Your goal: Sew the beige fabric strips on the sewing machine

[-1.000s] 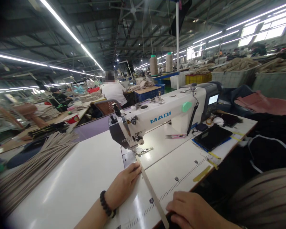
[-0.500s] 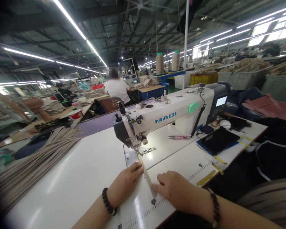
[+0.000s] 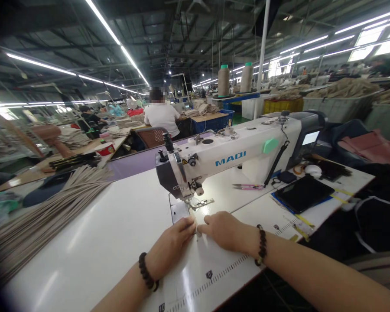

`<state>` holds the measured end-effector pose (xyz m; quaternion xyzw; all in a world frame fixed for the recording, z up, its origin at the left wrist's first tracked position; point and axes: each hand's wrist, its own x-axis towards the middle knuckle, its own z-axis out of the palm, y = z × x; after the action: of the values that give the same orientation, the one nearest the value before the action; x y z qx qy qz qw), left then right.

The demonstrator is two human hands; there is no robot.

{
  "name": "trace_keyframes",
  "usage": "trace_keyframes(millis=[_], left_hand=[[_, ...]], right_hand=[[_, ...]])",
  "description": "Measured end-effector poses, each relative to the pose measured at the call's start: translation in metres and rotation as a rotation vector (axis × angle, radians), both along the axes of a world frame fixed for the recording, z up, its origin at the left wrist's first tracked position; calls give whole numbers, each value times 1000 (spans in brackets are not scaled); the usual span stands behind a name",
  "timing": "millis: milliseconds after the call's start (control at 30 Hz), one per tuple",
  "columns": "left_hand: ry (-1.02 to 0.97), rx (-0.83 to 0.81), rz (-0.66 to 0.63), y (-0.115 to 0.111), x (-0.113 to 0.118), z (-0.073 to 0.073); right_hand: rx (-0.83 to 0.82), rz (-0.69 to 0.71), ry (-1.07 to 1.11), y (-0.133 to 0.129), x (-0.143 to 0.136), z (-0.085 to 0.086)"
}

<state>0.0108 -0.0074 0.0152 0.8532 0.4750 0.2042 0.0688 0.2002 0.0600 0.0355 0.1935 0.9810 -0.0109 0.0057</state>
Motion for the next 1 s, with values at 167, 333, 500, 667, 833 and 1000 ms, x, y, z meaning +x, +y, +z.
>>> trace_keyframes(millis=[167, 333, 500, 667, 833, 1000], left_hand=[[60, 53, 83, 6, -2, -7], [103, -1, 163, 12, -3, -5], [59, 11, 172, 18, -7, -6], [-10, 22, 106, 19, -12, -7], [42, -23, 120, 21, -14, -3], [67, -41, 117, 25, -18, -1]], right_hand=[[31, 10, 20, 16, -13, 0], [70, 14, 48, 29, -22, -3], [108, 27, 109, 37, -22, -11], [147, 91, 141, 37, -18, -18], [172, 112, 165, 38, -19, -20], [157, 79, 164, 39, -21, -20]])
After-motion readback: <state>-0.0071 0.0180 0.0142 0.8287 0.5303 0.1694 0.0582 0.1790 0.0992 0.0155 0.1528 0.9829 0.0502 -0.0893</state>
